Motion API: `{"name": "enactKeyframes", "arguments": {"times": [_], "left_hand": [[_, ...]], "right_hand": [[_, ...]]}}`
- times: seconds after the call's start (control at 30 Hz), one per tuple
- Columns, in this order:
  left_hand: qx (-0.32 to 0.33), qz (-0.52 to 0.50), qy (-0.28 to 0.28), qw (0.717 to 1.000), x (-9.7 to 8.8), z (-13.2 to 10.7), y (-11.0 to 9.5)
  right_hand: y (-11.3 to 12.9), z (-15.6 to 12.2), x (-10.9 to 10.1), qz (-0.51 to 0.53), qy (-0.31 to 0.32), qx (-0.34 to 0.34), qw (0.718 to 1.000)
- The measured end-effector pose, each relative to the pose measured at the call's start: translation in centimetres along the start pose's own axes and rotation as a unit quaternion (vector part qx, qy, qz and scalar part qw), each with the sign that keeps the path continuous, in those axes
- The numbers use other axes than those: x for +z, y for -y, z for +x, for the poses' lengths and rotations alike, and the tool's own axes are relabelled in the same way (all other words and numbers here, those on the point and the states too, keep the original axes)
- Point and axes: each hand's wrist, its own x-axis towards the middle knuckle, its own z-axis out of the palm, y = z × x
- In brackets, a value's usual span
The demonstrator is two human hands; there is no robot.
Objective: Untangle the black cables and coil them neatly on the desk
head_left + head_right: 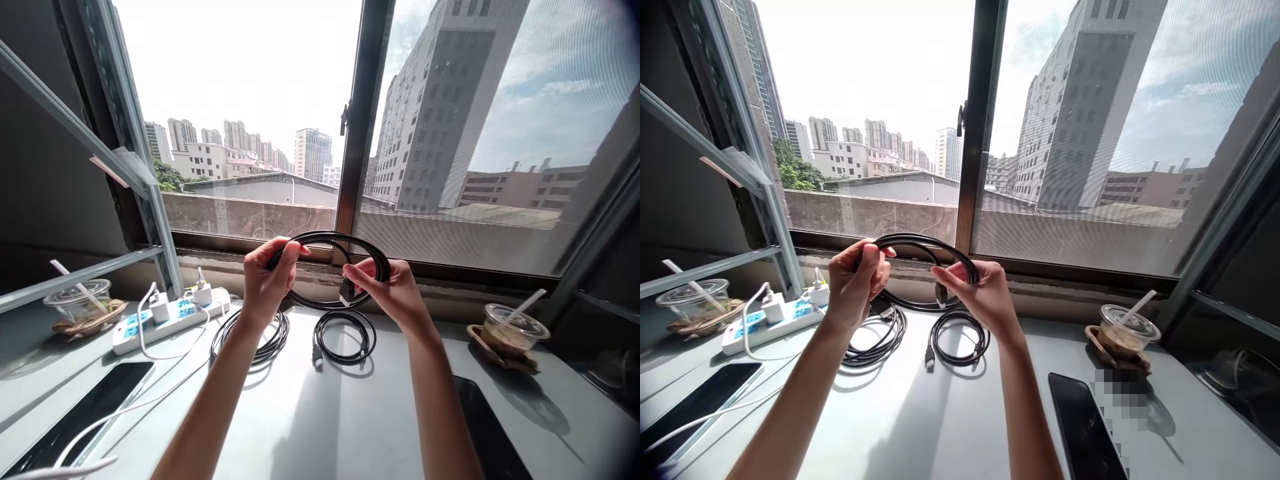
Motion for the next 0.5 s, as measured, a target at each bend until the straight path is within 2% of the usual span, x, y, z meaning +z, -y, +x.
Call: {"name": "enactKeyframes", "arguments": {"times": [0.17,0.33,0.43,0.5], "left_hand": [[-0.001,-0.014,-0.019,1.000,0.1,-0.1,-0.2],[-0.004,0.029,-0.038,0.999,0.1,0.0,0.5],[-0.028,0.040,-0.045,0.998,0.2,0.0,0.7],[-0.057,0.035,-0.045,0.997,0.3,0.1,0.6]], "right_hand": [[1.3,-0.4,0.3,0.114,0.103,0.014,0.988],[2.0,-0.7,0.4,0.162,0.133,0.015,0.978],[1.9,-0.9,0.4,0.060,0.097,-0.016,0.993],[1.5,-0.8,0.3,-0.060,0.007,-0.055,0.997]]}}
